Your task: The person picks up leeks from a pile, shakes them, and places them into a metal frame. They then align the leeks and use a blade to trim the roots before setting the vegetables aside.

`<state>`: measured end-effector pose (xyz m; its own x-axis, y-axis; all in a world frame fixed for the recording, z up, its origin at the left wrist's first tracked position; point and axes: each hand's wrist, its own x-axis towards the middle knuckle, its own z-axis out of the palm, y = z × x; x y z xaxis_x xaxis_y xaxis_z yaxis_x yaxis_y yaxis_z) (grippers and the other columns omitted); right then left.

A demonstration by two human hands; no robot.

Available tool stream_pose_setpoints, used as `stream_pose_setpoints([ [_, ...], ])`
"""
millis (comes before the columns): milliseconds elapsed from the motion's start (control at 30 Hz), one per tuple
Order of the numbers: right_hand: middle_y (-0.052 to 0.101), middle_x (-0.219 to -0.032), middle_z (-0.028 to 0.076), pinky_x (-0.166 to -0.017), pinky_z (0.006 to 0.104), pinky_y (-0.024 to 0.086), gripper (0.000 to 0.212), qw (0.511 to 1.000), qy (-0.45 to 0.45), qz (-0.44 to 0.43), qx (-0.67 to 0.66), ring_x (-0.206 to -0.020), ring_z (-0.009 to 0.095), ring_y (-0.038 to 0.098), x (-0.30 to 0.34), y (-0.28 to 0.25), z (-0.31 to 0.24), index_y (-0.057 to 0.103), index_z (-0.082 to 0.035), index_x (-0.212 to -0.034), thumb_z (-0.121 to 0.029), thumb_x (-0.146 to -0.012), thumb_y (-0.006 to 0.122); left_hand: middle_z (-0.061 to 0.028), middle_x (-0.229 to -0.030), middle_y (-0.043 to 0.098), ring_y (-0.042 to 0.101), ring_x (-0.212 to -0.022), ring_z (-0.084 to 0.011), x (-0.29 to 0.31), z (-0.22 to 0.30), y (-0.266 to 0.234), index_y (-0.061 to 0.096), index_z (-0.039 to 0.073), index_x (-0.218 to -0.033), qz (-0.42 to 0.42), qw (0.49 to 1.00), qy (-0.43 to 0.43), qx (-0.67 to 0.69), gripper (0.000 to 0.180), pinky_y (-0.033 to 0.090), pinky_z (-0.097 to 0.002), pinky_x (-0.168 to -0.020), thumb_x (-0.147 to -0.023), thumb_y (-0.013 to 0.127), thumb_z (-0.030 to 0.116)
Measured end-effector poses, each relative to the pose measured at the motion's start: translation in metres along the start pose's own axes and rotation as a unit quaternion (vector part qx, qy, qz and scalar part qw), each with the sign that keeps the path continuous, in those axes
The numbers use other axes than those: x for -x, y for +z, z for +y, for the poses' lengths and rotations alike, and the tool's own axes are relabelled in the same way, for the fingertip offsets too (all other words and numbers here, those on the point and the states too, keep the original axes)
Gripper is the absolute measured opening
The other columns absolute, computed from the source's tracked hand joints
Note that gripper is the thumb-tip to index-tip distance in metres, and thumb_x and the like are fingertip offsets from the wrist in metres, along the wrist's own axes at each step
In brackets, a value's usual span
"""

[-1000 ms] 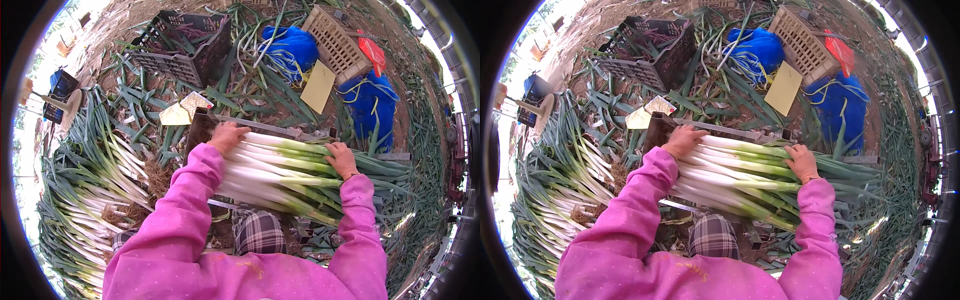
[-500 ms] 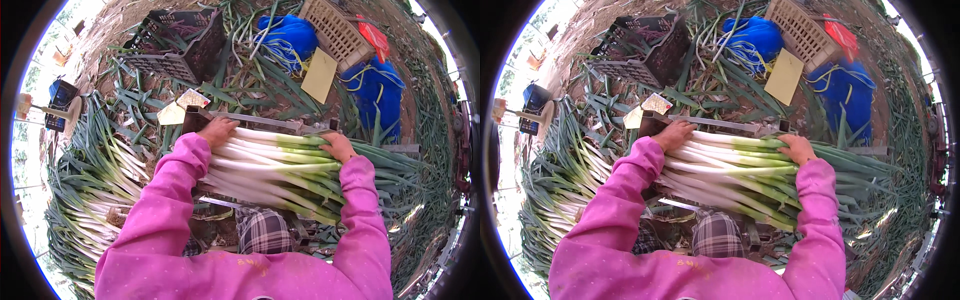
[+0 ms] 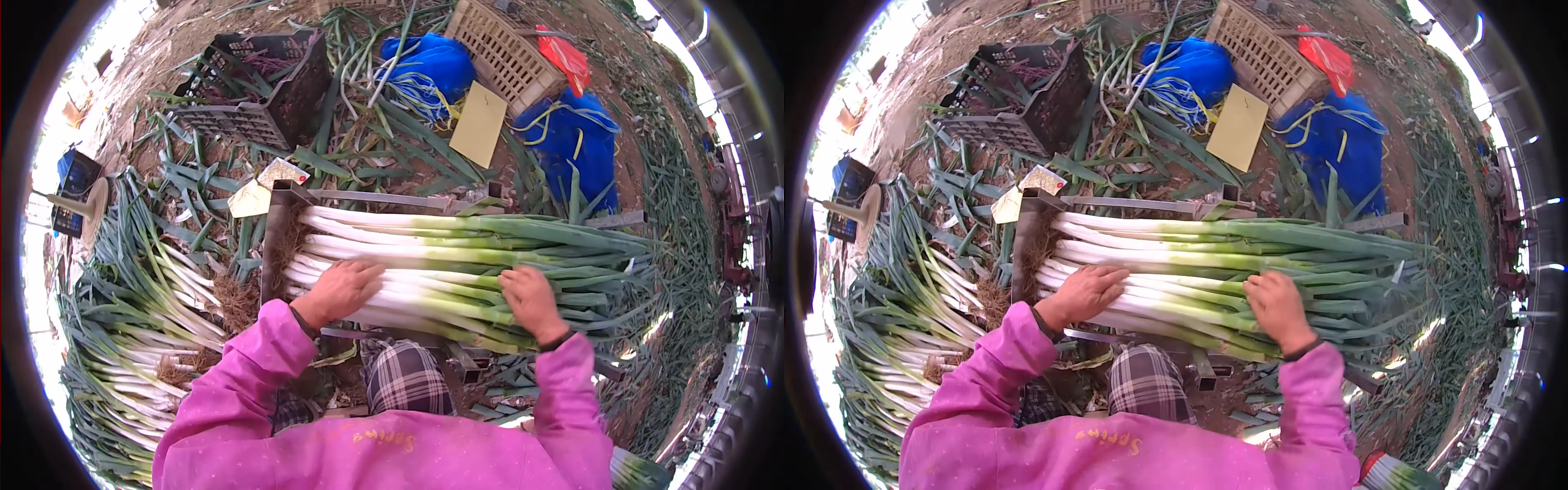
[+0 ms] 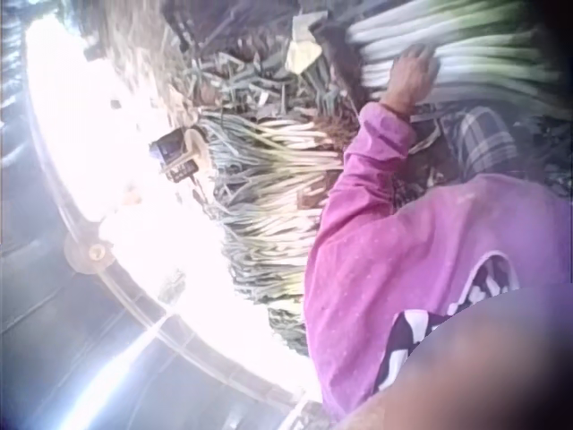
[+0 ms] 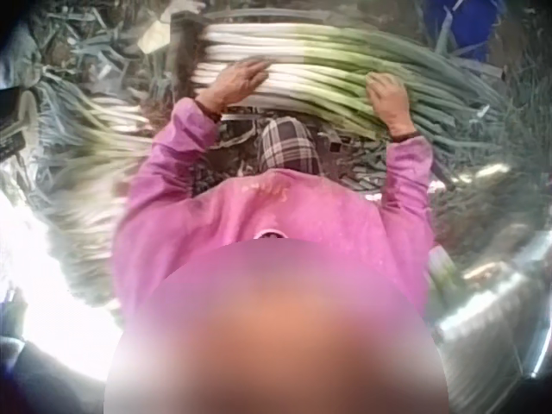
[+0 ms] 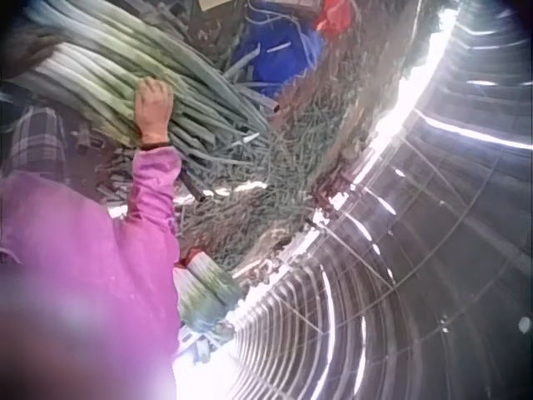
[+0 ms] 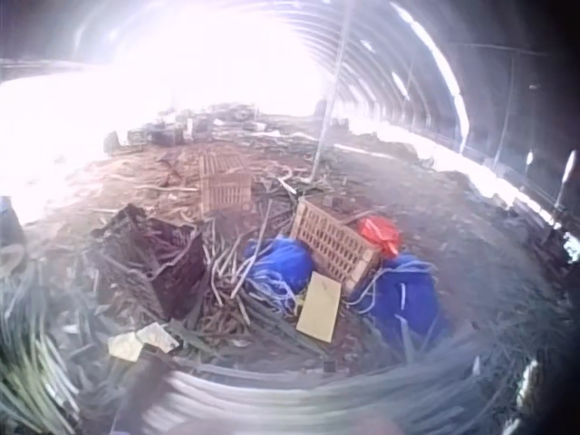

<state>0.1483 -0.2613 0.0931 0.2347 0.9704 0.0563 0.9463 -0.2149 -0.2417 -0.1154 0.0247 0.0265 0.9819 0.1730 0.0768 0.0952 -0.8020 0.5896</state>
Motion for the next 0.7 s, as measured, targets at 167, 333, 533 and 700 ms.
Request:
stream_pose_setpoints([
  [167, 0.063, -0.108, 0.005, -0.095, 0.0444, 0.04, 0.022, 0.994, 0.06, 0.083, 0.027, -0.105, 0.027, 0.056, 0.013, 0.009, -0.029, 0.067, -0.01, -0.102, -0.013, -0.081, 0.062, -0.0096, -0.091, 0.059, 0.06, -0.091, -0.0308, -0.063, -0.004, 0.002, 0.063, 0.01, -0.091, 0.047, 0.993, -0.014, -0.107, 0.012, 0.048, -0.0461, -0.079, -0.081, 0.062, 0.017],
  [333, 0.064, -0.111, 0.008, -0.097, 0.0479, 0.039, 0.028, 0.982, 0.162, 0.041, -0.089, -0.108, 0.03, 0.056, -0.004, 0.0, 0.002, 0.064, -0.009, -0.105, -0.014, -0.077, 0.067, -0.0101, -0.091, 0.059, 0.061, -0.09, -0.0305, -0.086, -0.006, 0.02, 0.06, 0.01, -0.091, -0.03, 0.988, -0.017, -0.149, 0.016, 0.048, -0.0458, -0.078, -0.076, 0.063, 0.014],
  [533, 0.063, -0.104, 0.008, -0.094, 0.0431, 0.04, 0.048, 0.974, 0.18, -0.021, 0.136, -0.105, 0.03, 0.056, -0.029, -0.033, 0.047, 0.056, -0.009, -0.111, -0.015, -0.067, 0.074, -0.0067, -0.089, 0.058, 0.058, -0.087, -0.0264, -0.089, 0.032, -0.022, 0.056, 0.01, -0.095, 0.181, 0.972, 0.105, -0.11, 0.021, 0.045, -0.0392, -0.079, -0.078, 0.065, 0.017],
  [700, 0.059, -0.097, 0.007, -0.085, 0.04, 0.041, 0.04, 0.985, 0.129, -0.032, 0.107, -0.097, 0.028, 0.055, -0.072, -0.068, -0.006, 0.056, -0.011, -0.096, -0.015, -0.062, 0.077, -0.005, -0.091, 0.059, 0.058, -0.093, -0.0264, -0.069, -0.036, -0.013, 0.06, 0.017, -0.111, 0.121, 0.99, 0.009, -0.071, 0.032, 0.043, -0.0407, -0.082, -0.081, 0.068, 0.027],
])
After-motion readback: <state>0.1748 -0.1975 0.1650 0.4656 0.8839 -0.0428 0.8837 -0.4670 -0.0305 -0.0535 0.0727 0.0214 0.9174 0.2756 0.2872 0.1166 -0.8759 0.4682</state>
